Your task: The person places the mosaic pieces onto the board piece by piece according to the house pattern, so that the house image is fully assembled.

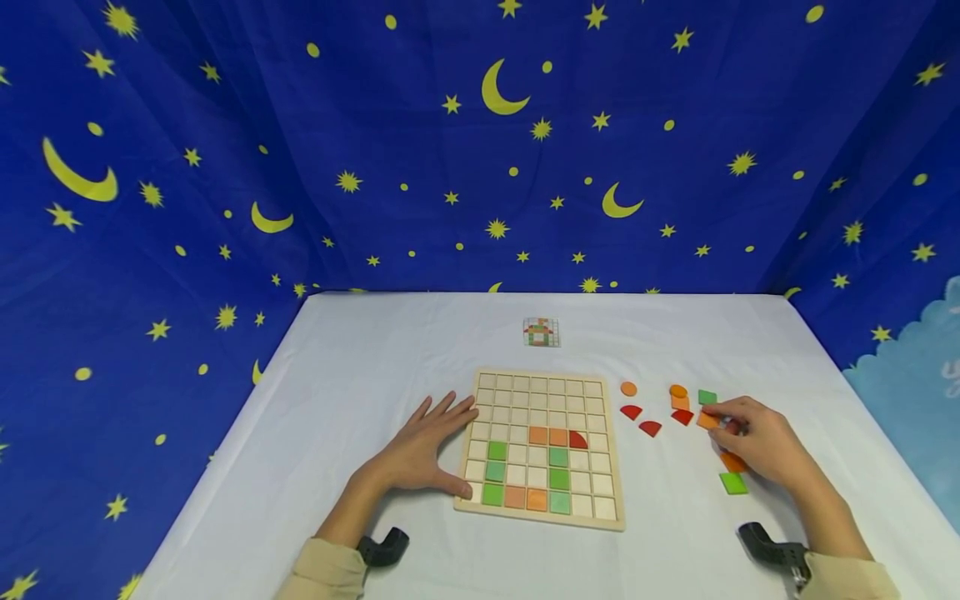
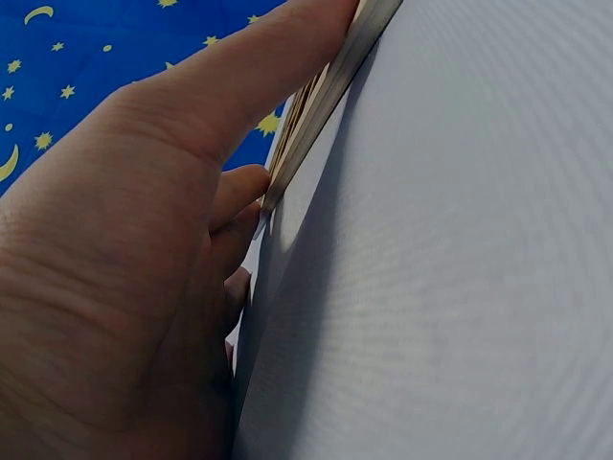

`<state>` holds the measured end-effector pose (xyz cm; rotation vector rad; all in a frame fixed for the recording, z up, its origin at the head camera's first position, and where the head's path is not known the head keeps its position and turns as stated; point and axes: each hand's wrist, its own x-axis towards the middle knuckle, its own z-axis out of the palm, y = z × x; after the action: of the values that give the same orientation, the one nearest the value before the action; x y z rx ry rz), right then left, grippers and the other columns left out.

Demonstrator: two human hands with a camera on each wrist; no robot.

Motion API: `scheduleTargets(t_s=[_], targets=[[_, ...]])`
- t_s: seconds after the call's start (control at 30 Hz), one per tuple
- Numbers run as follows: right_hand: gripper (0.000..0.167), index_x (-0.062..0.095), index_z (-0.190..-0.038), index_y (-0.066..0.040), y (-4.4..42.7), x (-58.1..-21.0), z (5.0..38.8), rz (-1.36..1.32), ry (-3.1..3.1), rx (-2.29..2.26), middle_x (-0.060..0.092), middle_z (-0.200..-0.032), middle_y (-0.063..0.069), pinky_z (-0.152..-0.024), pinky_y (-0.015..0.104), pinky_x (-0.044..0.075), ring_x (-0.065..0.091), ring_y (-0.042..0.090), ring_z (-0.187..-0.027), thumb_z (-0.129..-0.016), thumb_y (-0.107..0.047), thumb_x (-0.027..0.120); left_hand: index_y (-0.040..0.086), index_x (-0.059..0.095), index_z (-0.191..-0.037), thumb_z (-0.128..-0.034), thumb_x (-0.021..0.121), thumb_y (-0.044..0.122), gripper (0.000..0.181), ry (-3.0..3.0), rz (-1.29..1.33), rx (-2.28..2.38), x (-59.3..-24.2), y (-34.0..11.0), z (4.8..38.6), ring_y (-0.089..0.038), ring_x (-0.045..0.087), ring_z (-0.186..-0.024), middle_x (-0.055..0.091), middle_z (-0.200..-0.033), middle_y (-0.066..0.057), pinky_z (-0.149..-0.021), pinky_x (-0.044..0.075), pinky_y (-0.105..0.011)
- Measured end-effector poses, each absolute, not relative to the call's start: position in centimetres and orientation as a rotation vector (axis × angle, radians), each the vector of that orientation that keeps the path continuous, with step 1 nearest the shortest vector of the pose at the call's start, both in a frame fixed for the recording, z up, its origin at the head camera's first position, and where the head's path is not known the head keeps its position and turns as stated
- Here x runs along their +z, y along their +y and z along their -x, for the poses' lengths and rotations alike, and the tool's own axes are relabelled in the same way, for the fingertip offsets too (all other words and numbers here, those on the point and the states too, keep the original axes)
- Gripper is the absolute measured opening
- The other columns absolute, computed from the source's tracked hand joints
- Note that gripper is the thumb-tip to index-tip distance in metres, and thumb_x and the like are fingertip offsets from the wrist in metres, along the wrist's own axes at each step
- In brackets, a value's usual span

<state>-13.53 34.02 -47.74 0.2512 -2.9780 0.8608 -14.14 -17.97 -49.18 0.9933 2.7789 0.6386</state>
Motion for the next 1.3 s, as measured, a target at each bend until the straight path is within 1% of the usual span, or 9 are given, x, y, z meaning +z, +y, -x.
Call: scheduleTargets(t_s=[0.27, 0.47, 0.6, 0.73, 0.83, 0.93, 1.03, 1.23, 1.3], targets=[[0.032, 0.07, -0.114, -0.003, 33.3, -47.5, 13.6, -0.296, -2.97, 0.859, 0.06, -0.097, 0.009, -0.053, 0.023, 0.045, 0.05, 0.019, -0.074, -0.083, -0.009, 0.073, 0.016, 0.031, -0.152, -0.0593, 0.07, 0.077, 0.118, 2.781, -1.011, 0.666, -49.2, -18.0, 14.0, -0.027, 0.009, -0.145, 0.019, -0.159, 0.001, -0.115, 0.002, -0.052], [0.034, 0.07, -0.115, -0.005, 32.2, -47.1, 13.7, -0.346, -2.977, 0.859, 0.059, -0.093, 0.005, -0.051, 0.024, 0.043, 0.05, 0.018, -0.071, -0.081, -0.01, 0.074, 0.017, 0.03, -0.152, -0.0591, 0.071, 0.078, 0.118, 2.773, -0.993, 0.657, -49.1, -18.0, 13.9, -0.025, 0.008, -0.145, 0.017, -0.159, 0.003, -0.115, 0.0, -0.049], [0.034, 0.07, -0.116, -0.007, 31.5, -47.0, 13.8, -0.339, -2.995, 0.872, 0.059, -0.098, 0.007, -0.051, 0.023, 0.044, 0.05, 0.018, -0.072, -0.082, -0.011, 0.074, 0.018, 0.029, -0.153, -0.0589, 0.07, 0.078, 0.119, 2.772, -0.982, 0.647, -49.1, -18.0, 13.9, -0.024, 0.007, -0.146, 0.016, -0.159, 0.004, -0.116, -0.001, -0.048], [0.034, 0.07, -0.116, -0.008, 31.0, -47.0, 13.9, -0.34, -2.995, 0.904, 0.058, -0.096, 0.007, -0.048, 0.023, 0.045, 0.051, 0.018, -0.07, -0.083, -0.01, 0.074, 0.019, 0.028, -0.153, -0.0587, 0.069, 0.079, 0.119, 2.776, -0.974, 0.633, -49.1, -18.0, 14.0, -0.023, 0.006, -0.146, 0.015, -0.16, 0.005, -0.116, -0.002, -0.047], [0.033, 0.071, -0.115, -0.008, 30.6, -47.0, 13.9, -0.373, -2.978, 0.889, 0.057, -0.09, 0.003, -0.049, 0.024, 0.045, 0.051, 0.017, -0.069, -0.082, -0.009, 0.074, 0.019, 0.028, -0.153, -0.0589, 0.069, 0.079, 0.119, 2.777, -0.978, 0.632, -49.1, -18.0, 14.0, -0.023, 0.006, -0.146, 0.015, -0.16, 0.004, -0.116, -0.001, -0.047], [0.032, 0.071, -0.113, -0.007, 30.1, -47.0, 14.0, -0.408, -2.961, 0.852, 0.058, -0.092, 0.002, -0.055, 0.024, 0.044, 0.05, 0.017, -0.072, -0.082, -0.009, 0.074, 0.019, 0.028, -0.153, -0.0589, 0.069, 0.079, 0.119, 2.78, -0.979, 0.627, -49.2, -18.0, 14.1, -0.023, 0.006, -0.146, 0.015, -0.16, 0.004, -0.116, -0.001, -0.048], [0.031, 0.072, -0.113, -0.008, 29.5, -46.9, 14.0, -0.422, -2.963, 0.844, 0.058, -0.094, 0.003, -0.057, 0.025, 0.043, 0.049, 0.018, -0.075, -0.082, -0.01, 0.074, 0.019, 0.028, -0.153, -0.059, 0.069, 0.079, 0.119, 2.777, -0.977, 0.629, -49.1, -18.0, 14.1, -0.023, 0.006, -0.146, 0.015, -0.16, 0.005, -0.116, -0.001, -0.048], [0.03, 0.072, -0.111, -0.01, 28.2, -46.9, 14.1, -0.451, -2.968, 0.884, 0.054, -0.086, 0.0, -0.055, 0.025, 0.041, 0.049, 0.016, -0.073, -0.082, -0.011, 0.075, 0.019, 0.028, -0.153, -0.0591, 0.069, 0.079, 0.119, 2.774, -0.977, 0.64, -49.1, -17.9, 14.1, -0.023, 0.006, -0.146, 0.015, -0.16, 0.004, -0.116, -0.001, -0.048], [0.029, 0.072, -0.11, -0.01, 27.9, -46.9, 14.1, -0.466, -2.956, 0.898, 0.055, -0.087, 0.001, -0.056, 0.025, 0.04, 0.049, 0.016, -0.074, -0.081, -0.01, 0.075, 0.019, 0.028, -0.153, -0.0588, 0.069, 0.079, 0.119, 2.775, -0.976, 0.631, -49.1, -18.0, 14.1, -0.023, 0.005, -0.146, 0.015, -0.16, 0.005, -0.116, -0.001, -0.048]])
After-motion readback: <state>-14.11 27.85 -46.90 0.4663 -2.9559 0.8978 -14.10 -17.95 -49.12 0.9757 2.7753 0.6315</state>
